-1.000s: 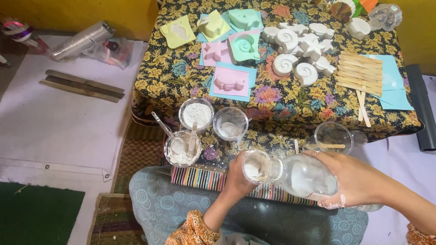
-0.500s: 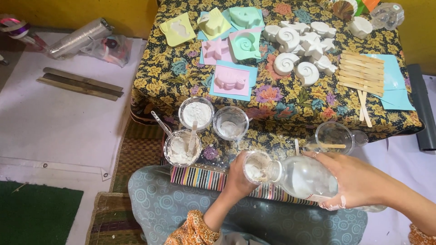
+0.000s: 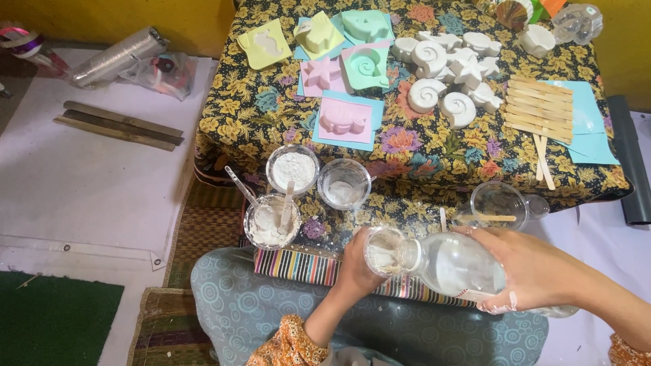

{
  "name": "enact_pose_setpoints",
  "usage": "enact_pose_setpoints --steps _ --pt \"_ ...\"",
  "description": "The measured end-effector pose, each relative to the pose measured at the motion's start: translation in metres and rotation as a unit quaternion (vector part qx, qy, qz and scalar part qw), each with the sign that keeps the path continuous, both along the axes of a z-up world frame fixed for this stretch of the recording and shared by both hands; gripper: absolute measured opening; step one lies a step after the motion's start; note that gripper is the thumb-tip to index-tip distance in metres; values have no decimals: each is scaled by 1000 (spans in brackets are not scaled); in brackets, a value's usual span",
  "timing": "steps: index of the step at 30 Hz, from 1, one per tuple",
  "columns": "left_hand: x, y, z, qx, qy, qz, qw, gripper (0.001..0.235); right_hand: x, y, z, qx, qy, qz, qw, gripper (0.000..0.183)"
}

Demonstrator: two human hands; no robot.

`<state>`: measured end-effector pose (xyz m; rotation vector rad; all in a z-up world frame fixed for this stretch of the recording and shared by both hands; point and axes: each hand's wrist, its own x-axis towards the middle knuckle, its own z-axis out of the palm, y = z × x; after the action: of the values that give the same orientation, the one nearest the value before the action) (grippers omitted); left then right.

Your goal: Mixing powder and water to create a casting mixture and pouring it into silicone molds of various shapes.

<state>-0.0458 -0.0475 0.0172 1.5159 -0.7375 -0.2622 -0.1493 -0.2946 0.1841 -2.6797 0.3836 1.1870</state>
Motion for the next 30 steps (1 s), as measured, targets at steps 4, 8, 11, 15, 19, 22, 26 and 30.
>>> enact_pose_setpoints --steps 4,8,11,15,19,22,26,30 --pt "-1 0 -1 -22 13 -10 1000 54 0 0 0 1 0 -10 1000 128" --pt "0 0 1 -14 -3 -9 1000 52 1 2 1 1 7 -21 1000 127" --pt "0 -1 -6 -12 0 -3 1000 52 2 3 2 -6 18 -18 1000 125" --pt "1 1 3 -15 16 -1 1000 51 -2 -3 -8 13 3 -29 999 126" --pt "4 3 9 38 46 37 998 55 -1 -2 -14 203 -168 -55 963 119" --pt "12 14 23 75 110 33 991 63 13 9 -2 348 -297 -76 886 110" --pt "19 22 -5 -61 117 27 991 64 65 42 49 505 -405 -98 756 113" --pt "25 33 -11 -24 87 52 995 66 151 74 81 501 -532 28 682 96"
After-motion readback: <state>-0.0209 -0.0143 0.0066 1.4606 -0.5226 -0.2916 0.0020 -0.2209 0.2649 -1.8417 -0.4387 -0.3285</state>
